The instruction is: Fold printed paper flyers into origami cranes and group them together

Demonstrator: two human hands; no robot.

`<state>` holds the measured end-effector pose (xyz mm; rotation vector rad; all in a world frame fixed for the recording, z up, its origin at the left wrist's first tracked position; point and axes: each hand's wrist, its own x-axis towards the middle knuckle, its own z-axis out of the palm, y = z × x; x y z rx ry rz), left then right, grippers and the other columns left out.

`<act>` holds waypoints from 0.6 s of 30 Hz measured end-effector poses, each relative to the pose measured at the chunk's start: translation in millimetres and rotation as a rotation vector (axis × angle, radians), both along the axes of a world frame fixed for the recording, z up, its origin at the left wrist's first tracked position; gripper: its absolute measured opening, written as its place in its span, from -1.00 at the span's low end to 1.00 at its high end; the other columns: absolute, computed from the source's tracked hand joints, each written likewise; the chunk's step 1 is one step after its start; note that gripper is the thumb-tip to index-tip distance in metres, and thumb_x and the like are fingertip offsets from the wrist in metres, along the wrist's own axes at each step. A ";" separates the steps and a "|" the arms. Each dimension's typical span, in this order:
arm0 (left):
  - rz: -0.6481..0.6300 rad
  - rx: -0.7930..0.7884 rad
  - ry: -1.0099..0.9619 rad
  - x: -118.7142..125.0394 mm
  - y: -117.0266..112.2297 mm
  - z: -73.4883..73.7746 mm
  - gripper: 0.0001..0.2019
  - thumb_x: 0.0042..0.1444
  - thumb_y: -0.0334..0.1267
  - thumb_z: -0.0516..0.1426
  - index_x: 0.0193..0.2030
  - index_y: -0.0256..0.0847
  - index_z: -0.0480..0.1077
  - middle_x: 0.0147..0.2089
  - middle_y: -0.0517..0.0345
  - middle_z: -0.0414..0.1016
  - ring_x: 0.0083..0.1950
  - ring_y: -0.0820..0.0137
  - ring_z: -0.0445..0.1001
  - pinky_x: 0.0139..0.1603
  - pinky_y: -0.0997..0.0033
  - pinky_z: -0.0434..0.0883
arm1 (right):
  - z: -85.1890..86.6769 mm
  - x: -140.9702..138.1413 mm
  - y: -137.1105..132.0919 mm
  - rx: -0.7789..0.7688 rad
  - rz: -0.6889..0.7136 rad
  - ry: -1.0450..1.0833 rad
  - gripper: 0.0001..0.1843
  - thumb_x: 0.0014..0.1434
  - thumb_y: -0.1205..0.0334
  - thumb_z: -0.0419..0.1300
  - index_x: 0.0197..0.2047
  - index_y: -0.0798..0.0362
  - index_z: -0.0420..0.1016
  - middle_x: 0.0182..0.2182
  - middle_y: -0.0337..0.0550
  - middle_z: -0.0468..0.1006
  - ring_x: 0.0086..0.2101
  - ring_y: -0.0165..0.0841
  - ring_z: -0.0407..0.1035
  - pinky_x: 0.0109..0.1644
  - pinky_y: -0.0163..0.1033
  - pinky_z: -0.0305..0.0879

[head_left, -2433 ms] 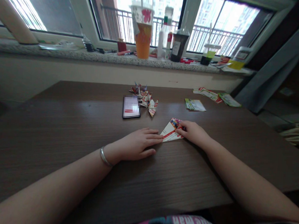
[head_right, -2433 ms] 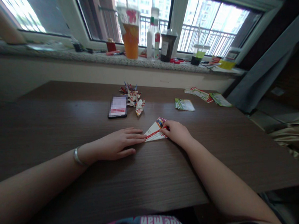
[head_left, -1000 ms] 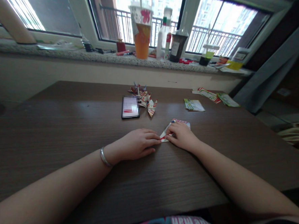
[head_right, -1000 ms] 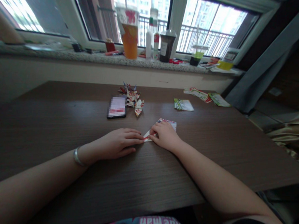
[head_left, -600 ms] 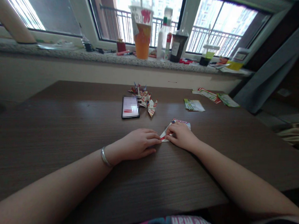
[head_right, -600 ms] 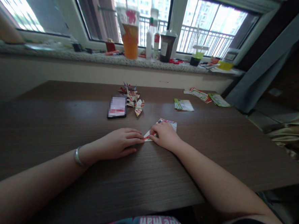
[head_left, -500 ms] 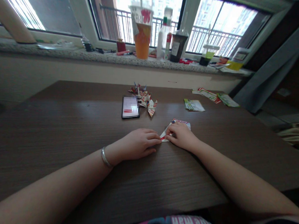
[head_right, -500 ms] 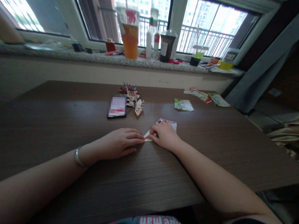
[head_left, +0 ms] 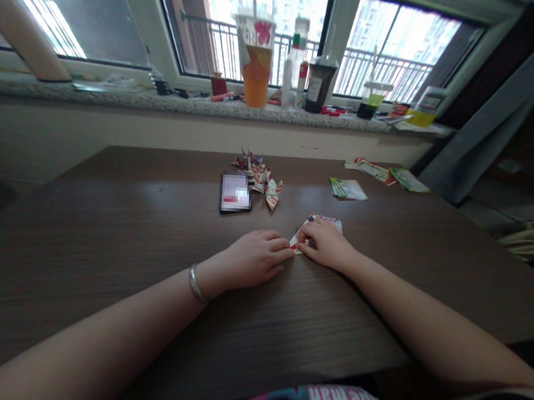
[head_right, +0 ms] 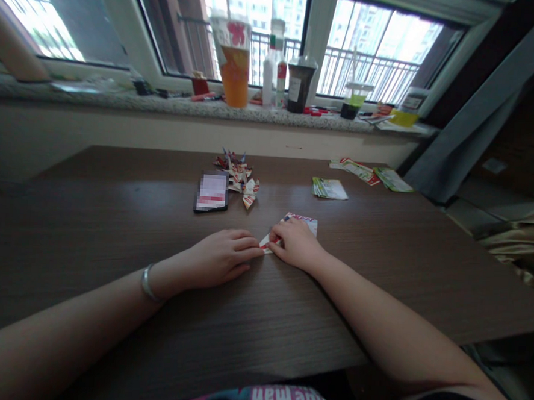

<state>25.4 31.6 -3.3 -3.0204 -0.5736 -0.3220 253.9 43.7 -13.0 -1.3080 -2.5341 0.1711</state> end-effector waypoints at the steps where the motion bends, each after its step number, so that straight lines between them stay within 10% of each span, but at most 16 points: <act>1: 0.009 0.003 0.002 0.6 -0.9 0.5 -0.71 0.24 -0.27 0.05 0.08 -0.24 0.33 0.02 0.00 0.44 0.07 0.19 0.34 0.09 0.15 0.36 | 0.6 -0.7 -0.4 -0.001 0.000 -0.004 -0.89 0.17 0.19 0.19 -0.36 0.03 0.44 -0.37 -0.14 0.54 -0.24 -0.25 0.31 -0.14 -0.20 0.10; 18: -0.028 -0.115 -0.033 -6.5 2.5 8.3 -0.73 0.16 -0.39 0.05 0.00 -0.22 0.40 -0.02 0.00 0.48 0.04 0.26 0.42 0.09 0.23 0.38 | -4.3 3.2 -0.4 -0.004 0.000 0.015 -0.89 0.16 0.19 0.21 -0.37 0.02 0.43 -0.36 -0.15 0.54 -0.22 -0.25 0.32 -0.12 -0.19 0.10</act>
